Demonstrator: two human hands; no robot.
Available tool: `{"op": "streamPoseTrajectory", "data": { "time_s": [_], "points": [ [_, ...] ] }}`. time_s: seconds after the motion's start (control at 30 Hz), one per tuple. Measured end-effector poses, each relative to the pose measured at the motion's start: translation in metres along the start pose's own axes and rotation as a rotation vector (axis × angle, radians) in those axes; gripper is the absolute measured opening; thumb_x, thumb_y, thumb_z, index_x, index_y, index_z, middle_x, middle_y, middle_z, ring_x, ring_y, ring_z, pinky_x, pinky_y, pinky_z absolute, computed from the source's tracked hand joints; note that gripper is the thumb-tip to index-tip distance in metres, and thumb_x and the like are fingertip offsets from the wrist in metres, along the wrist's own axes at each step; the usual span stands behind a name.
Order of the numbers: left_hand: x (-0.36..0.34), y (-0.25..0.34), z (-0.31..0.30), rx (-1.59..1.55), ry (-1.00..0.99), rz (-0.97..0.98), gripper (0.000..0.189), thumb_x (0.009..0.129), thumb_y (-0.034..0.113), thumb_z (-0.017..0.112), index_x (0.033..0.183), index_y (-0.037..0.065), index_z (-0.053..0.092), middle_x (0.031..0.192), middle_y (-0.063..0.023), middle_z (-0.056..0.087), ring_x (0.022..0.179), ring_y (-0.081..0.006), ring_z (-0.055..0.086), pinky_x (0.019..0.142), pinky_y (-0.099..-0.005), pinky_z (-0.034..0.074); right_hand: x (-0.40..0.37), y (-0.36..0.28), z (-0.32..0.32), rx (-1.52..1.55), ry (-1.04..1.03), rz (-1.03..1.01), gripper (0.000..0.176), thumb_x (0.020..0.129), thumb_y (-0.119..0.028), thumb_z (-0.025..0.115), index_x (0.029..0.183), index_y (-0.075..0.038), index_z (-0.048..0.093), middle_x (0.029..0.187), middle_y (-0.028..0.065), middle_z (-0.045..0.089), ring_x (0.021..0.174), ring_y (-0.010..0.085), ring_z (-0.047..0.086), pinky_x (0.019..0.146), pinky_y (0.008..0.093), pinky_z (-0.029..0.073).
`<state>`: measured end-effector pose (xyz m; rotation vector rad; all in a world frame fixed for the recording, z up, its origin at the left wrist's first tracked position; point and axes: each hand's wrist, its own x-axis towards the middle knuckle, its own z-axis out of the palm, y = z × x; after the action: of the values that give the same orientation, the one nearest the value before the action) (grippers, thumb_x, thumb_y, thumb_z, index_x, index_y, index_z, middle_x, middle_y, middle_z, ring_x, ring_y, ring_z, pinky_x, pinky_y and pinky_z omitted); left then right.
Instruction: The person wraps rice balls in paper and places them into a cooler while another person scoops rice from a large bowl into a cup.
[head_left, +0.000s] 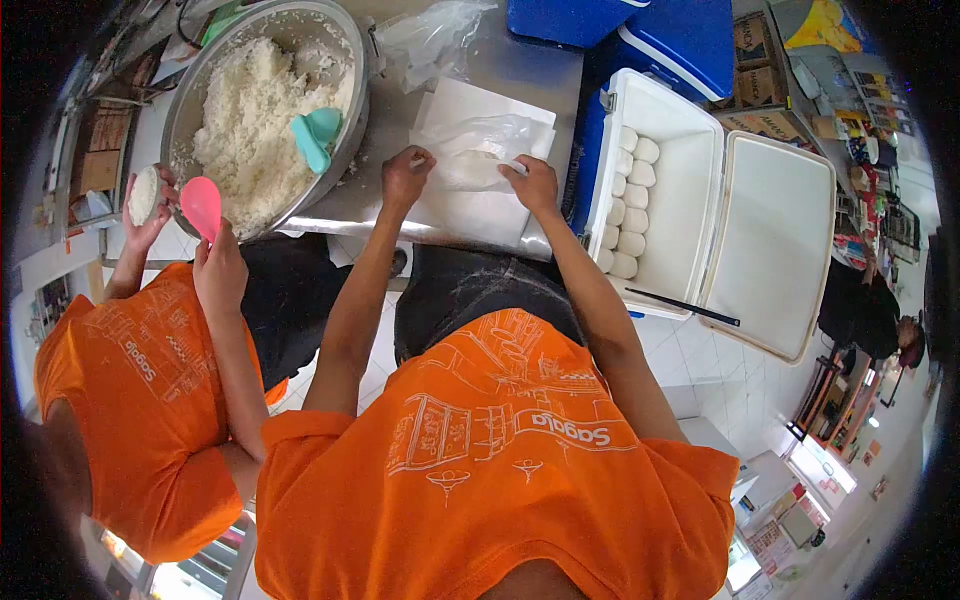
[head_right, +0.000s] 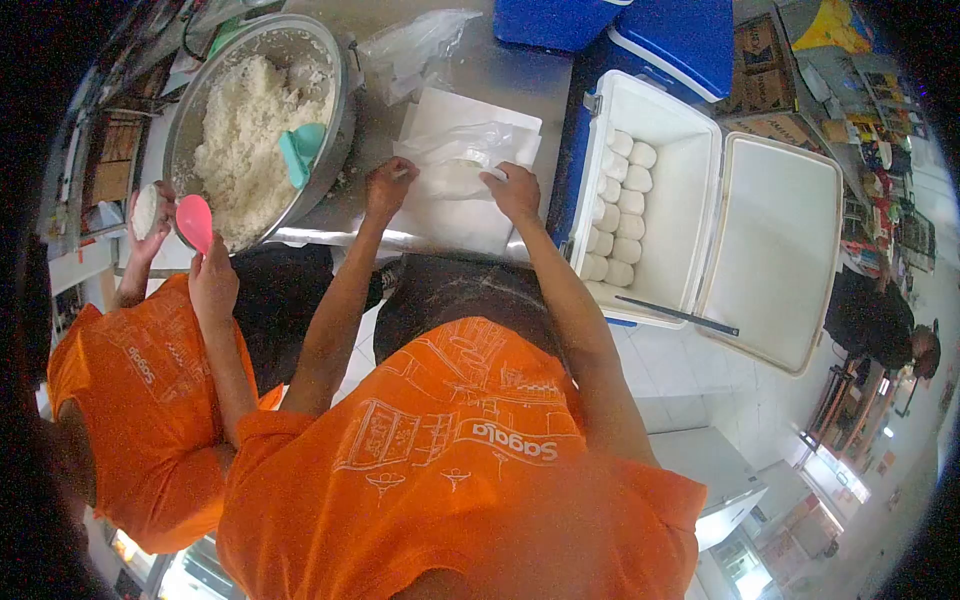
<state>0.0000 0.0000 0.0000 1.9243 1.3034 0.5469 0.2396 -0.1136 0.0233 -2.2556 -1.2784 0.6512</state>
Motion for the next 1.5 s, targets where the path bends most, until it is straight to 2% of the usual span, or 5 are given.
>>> {"op": "streamPoseTrajectory", "data": {
  "time_s": [0.73, 1.03, 1.23, 1.3, 1.5],
  "points": [
    [-0.002, 0.011, 0.010, 0.125, 0.278, 0.157, 0.016, 0.083, 0.007, 0.065, 0.099, 0.004, 0.066, 0.097, -0.0123, 0.069, 0.092, -0.0324, 0.065, 0.084, -0.0408, 0.051, 0.008, 0.026, 0.017, 0.108, 0.000, -0.043, 0.028, 0.084, -0.034, 0.069, 0.086, -0.006, 0.074, 0.076, 0.0143, 0.070, 0.069, 0.0317, 0.067, 0.067, 0.0404, 0.051],
    [-0.054, 0.074, 0.051, 0.307, 0.125, 0.640, 0.032, 0.081, 0.011, 0.063, 0.112, 0.003, 0.062, 0.107, -0.0134, 0.063, 0.105, -0.0326, 0.058, 0.097, -0.0463, 0.043, 0.045, -0.034, -0.008, -0.060, 0.261, -0.460, 0.056, 0.074, -0.022, 0.073, 0.126, -0.017, 0.052, 0.128, 0.0109, 0.058, 0.130, 0.0310, 0.043, 0.107, 0.0521, 0.030],
    [-0.018, 0.065, 0.045, 0.419, -0.263, 0.341, 0.046, 0.085, 0.016, 0.065, 0.129, 0.008, 0.054, 0.131, -0.0168, 0.051, 0.129, -0.0369, 0.042, 0.108, -0.0488, 0.034, 0.098, -0.058, 0.000, -0.428, -0.357, -0.418, 0.018, 0.076, -0.016, 0.067, 0.094, -0.018, 0.070, 0.104, 0.0100, 0.067, 0.104, 0.0286, 0.060, 0.101, 0.0583, 0.026],
    [-0.016, 0.096, 0.027, 0.460, 0.249, 0.434, 0.045, 0.080, 0.016, 0.070, 0.124, 0.011, 0.059, 0.127, -0.0143, 0.054, 0.132, -0.0325, 0.040, 0.111, -0.0487, 0.031, 0.069, -0.051, 0.010, -0.397, -0.011, -0.655, 0.007, 0.078, -0.015, 0.064, 0.076, -0.011, 0.070, 0.084, 0.0097, 0.066, 0.091, 0.0282, 0.062, 0.095, 0.0499, 0.037],
    [-0.012, 0.036, 0.037, 0.478, 0.134, 0.512, 0.044, 0.071, 0.008, 0.072, 0.113, 0.017, 0.064, 0.116, -0.0044, 0.061, 0.124, -0.0324, 0.048, 0.106, -0.0468, 0.035, -0.025, -0.035, 0.021, -0.246, 0.155, -0.798, 0.016, 0.079, -0.006, 0.057, 0.091, -0.004, 0.069, 0.093, 0.0084, 0.063, 0.095, 0.0250, 0.059, 0.089, 0.0377, 0.046]
  ]
}}
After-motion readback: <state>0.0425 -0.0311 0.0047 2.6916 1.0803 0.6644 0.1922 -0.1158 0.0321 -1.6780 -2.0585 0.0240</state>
